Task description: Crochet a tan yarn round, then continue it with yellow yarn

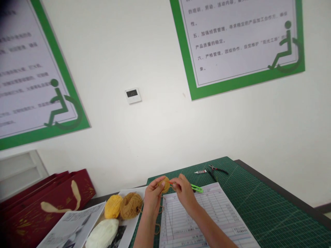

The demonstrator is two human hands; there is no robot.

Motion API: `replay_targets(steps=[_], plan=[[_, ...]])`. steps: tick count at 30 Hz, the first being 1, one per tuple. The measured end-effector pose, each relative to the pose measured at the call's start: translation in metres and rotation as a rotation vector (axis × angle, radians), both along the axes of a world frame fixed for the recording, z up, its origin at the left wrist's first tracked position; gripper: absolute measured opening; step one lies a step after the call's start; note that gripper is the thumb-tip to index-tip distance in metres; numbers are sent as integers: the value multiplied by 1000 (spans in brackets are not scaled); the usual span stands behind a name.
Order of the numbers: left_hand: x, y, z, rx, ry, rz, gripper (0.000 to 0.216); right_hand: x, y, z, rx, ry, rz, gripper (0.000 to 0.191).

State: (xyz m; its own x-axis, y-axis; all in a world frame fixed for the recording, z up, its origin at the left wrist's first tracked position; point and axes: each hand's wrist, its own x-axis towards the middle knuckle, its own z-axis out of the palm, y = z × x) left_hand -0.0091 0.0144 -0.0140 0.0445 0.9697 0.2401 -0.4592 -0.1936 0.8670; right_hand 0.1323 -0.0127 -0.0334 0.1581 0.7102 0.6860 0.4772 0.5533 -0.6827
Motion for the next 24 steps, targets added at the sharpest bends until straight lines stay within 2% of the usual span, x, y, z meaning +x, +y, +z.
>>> replay_targets(steps=[11,19,24], plan=[[2,-10,13,-20,56,-16,35,0,-2,2,8,7,-1,16],[4,-4,4,32,124,-30,32,0,0,-2,17,-14,-43,14],[6,-10,10,22,91,-44,31,-3,1,-3,1,31,-34,11]])
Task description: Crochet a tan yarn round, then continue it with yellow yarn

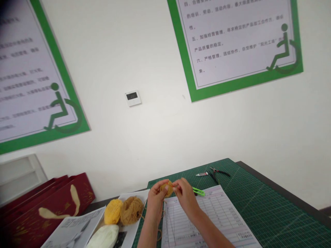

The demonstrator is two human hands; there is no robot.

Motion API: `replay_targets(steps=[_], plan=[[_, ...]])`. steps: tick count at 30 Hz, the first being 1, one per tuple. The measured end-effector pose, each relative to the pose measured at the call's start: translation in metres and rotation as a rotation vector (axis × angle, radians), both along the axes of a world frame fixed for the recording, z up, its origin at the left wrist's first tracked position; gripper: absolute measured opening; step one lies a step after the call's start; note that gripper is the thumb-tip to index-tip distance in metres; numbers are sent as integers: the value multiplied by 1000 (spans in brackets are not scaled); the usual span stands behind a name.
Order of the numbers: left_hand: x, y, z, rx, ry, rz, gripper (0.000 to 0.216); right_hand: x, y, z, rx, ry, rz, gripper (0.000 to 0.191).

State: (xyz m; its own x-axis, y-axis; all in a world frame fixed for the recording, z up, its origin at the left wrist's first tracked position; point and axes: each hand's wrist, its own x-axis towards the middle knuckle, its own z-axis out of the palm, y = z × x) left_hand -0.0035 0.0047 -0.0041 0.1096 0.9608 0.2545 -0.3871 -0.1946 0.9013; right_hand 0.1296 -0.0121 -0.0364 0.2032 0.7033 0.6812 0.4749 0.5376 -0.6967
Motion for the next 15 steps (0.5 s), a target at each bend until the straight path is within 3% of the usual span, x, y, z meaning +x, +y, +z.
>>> replay_targets(steps=[15], plan=[[1,-6,7,-91,-149,23,43,-5,-5,3,21,62,37,12]])
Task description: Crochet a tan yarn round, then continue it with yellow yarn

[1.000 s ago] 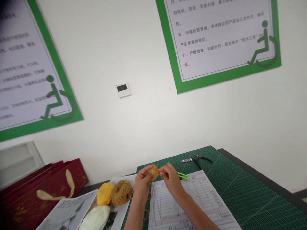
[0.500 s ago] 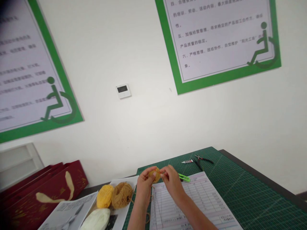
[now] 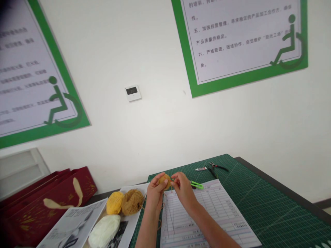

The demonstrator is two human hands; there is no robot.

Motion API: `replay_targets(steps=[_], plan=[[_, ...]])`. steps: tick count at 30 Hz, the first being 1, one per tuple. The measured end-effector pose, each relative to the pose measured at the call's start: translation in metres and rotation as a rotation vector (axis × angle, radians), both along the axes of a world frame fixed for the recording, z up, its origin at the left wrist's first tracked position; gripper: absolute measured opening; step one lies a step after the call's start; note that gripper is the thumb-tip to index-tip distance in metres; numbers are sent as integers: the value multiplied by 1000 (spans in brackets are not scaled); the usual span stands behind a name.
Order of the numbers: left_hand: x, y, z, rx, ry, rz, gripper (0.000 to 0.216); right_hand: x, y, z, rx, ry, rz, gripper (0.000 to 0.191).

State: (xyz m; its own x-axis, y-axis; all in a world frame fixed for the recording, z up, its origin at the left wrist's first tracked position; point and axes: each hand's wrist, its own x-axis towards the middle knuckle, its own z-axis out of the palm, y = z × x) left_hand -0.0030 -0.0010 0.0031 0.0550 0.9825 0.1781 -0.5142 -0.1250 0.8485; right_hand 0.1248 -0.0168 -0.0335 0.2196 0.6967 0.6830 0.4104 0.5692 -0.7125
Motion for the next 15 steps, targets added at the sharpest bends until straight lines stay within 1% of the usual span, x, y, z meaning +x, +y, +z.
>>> replay_targets(steps=[2,4,8,10,15], plan=[[0,-1,1,8,-31,-4,48,0,-1,1,-2,11,4,7],[-1,-1,1,27,-43,-1,49,0,-1,2,12,-3,1,5],[-2,2,-1,93,-8,-11,36,1,-3,6,76,-33,-20,8],[-2,2,-1,124,6,-19,34,2,-4,8,97,-24,-13,8],[-1,-6,8,119,9,-28,43,2,-4,8,55,15,-5,8]])
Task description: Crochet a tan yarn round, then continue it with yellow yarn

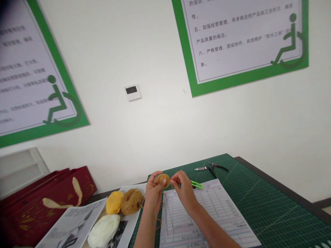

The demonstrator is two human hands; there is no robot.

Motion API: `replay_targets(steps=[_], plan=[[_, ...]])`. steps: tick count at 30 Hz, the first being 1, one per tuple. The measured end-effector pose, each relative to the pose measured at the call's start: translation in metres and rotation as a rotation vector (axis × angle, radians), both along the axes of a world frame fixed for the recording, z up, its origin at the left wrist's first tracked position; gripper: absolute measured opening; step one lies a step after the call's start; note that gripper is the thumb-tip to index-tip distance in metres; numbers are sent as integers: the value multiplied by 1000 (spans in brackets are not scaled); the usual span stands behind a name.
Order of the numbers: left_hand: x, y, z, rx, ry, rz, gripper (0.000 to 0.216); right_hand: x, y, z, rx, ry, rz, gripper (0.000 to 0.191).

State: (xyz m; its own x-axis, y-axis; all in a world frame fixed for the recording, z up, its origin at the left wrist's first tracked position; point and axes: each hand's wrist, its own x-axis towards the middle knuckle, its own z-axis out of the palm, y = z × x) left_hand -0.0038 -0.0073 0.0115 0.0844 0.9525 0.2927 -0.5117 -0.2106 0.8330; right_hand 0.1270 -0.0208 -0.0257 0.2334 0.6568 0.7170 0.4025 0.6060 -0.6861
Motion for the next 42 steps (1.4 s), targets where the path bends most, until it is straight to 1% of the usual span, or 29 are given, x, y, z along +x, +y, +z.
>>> replay_targets(steps=[4,8,12,20,26,29,34,38,42], plan=[[1,-5,4,-42,18,-13,44,0,1,-1,-47,34,2,10],[1,-2,2,-57,-3,-11,44,0,0,0,-61,14,-16,9],[1,0,0,-73,-27,-22,43,-1,-1,1,-56,-34,2,4],[2,1,-2,-99,-26,9,46,-1,1,-3,-72,-103,-6,10],[3,2,-3,-118,-11,63,47,-1,2,-6,-75,-183,-38,15],[2,4,-5,-124,-12,67,47,-1,3,-8,-77,-219,-47,17],[1,9,-11,-150,-24,97,47,-1,2,-8,-102,-241,-34,19],[1,12,-13,-138,-44,129,43,-1,1,-7,-116,-256,-13,22],[-3,14,-13,-152,-61,216,42,0,-1,-6,-98,-247,23,30]])
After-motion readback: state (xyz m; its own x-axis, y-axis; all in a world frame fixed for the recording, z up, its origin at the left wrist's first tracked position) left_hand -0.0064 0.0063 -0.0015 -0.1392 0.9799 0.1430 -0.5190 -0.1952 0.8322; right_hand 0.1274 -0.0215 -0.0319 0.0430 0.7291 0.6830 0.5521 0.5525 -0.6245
